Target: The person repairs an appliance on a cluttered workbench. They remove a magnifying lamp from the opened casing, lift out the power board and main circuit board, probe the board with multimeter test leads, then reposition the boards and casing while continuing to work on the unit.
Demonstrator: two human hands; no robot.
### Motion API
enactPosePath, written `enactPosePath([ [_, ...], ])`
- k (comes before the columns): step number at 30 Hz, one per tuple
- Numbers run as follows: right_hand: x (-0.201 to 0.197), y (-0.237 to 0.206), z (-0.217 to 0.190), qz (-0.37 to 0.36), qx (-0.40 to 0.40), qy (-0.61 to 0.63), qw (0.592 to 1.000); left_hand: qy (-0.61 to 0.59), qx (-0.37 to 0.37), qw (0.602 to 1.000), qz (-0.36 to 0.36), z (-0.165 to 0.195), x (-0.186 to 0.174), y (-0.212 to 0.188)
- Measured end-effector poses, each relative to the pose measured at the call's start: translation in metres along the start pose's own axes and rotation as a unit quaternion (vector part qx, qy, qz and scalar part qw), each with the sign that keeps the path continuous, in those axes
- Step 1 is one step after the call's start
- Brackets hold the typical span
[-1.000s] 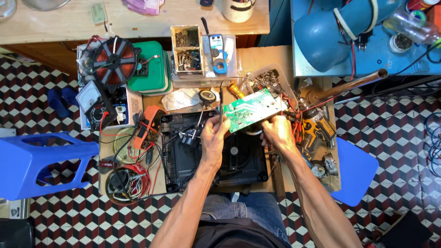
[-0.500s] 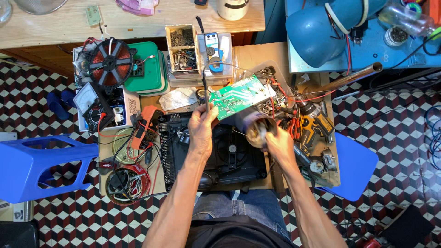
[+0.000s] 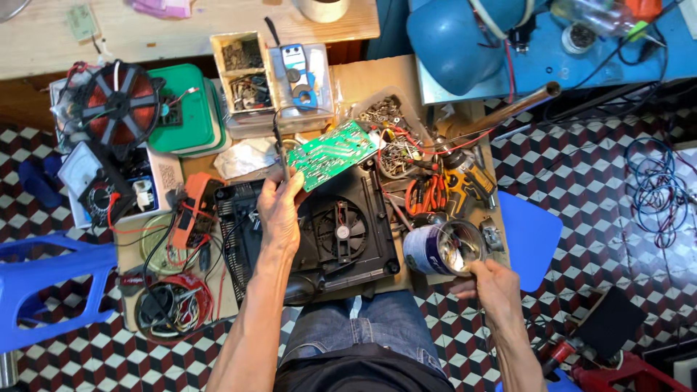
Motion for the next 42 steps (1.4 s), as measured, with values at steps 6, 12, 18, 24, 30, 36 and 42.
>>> enactPosePath([
  [6,-0.007,-0.007,-0.044,-0.013,-0.042,0.019,0.999,0.003,0.023,1.000,0.013,0.004,-0.001,0.004],
  [12,0.012,0.026,-0.110,0.017,-0.131,-0.005,0.991,0.008,0.047,0.998,0.038,0.019,0.004,0.004],
  [18,0.009,0.053,-0.120,0.025,-0.152,-0.049,0.987,0.033,0.041,0.998,0.041,0.024,0.004,0.009],
  [24,0.022,0.077,-0.120,0.043,-0.164,-0.168,0.971,0.037,0.042,0.998,0.038,0.018,0.014,0.013],
  [30,0.032,0.077,-0.122,0.006,-0.171,-0.194,0.966,0.018,0.039,0.999,0.001,0.009,0.032,0.005],
  [36,0.032,0.044,-0.106,0.068,-0.228,-0.150,0.960,0.037,0.034,0.999,-0.012,0.018,0.038,0.018],
  [42,0.064,0.026,-0.032,0.073,-0.214,-0.192,0.955,0.026,0.037,0.999,0.001,0.017,0.050,0.034],
])
Point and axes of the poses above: each hand's wrist, its own y-axis towards the middle knuckle, its own x-axis out of the palm, z = x × y, the point moved 7 cm from there along y, towards the middle knuckle, and after that the axes turned 6 degrees about x, right-handed, at the moved point
